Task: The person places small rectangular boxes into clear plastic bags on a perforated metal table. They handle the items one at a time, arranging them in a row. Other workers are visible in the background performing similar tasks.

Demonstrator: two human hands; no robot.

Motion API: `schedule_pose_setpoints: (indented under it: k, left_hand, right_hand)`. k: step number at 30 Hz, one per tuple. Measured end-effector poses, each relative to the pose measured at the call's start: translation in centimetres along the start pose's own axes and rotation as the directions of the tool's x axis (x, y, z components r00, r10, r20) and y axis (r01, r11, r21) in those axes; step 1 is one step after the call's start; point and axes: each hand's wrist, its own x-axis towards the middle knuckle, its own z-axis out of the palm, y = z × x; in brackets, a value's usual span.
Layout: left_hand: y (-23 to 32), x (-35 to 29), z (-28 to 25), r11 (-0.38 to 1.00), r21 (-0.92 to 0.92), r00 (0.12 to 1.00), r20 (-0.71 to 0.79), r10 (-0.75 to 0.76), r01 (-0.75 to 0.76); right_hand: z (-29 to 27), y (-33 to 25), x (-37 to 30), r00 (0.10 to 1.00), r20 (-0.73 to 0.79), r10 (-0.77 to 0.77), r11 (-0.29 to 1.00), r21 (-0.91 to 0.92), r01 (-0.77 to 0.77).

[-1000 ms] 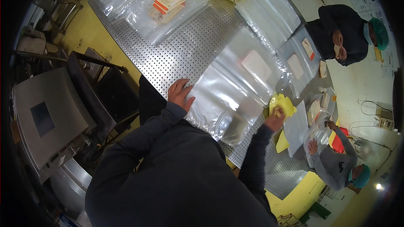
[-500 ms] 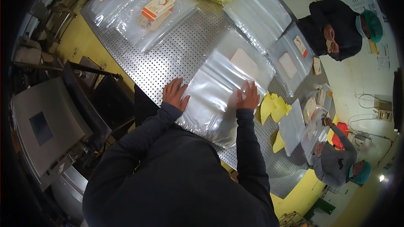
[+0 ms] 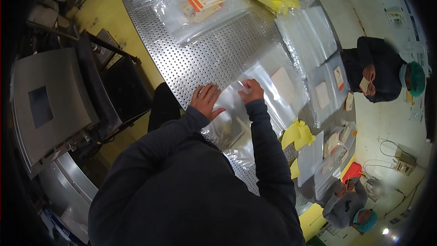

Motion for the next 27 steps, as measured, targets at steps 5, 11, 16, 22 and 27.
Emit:
schedule_pose_setpoints:
  k: [5,11,16,22,27]
  left_hand:
    - [-0.2,0.3,-0.1,0.980,-0.169,0.995,0.025,-0.101,0.103]
    - [-1.5,0.4,-0.2,0.940,-0.315,0.988,0.123,-0.093,0.128]
    - [-2.7,2.4,-0.8,0.888,-0.452,0.992,0.119,-0.039,0.089]
    - [-3.8,3.2,0.2,0.850,-0.527,0.984,0.156,0.090,0.005]
    - [-4.2,3.5,0.9,0.828,-0.559,0.983,0.115,0.141,-0.054]
  right_hand:
    - [-1.5,-2.5,-1.3,0.998,-0.060,0.015,0.992,0.129,-0.007]
    - [-1.2,-3.2,-2.9,0.986,-0.153,0.059,0.986,0.160,-0.035]
    - [-1.3,-5.0,-4.0,0.954,-0.193,0.230,0.936,0.313,-0.162]
    - [-1.3,-5.3,-4.1,0.943,-0.230,0.240,0.917,0.372,-0.142]
    - [-1.0,-6.0,-3.9,0.931,-0.275,0.241,0.928,0.346,-0.138]
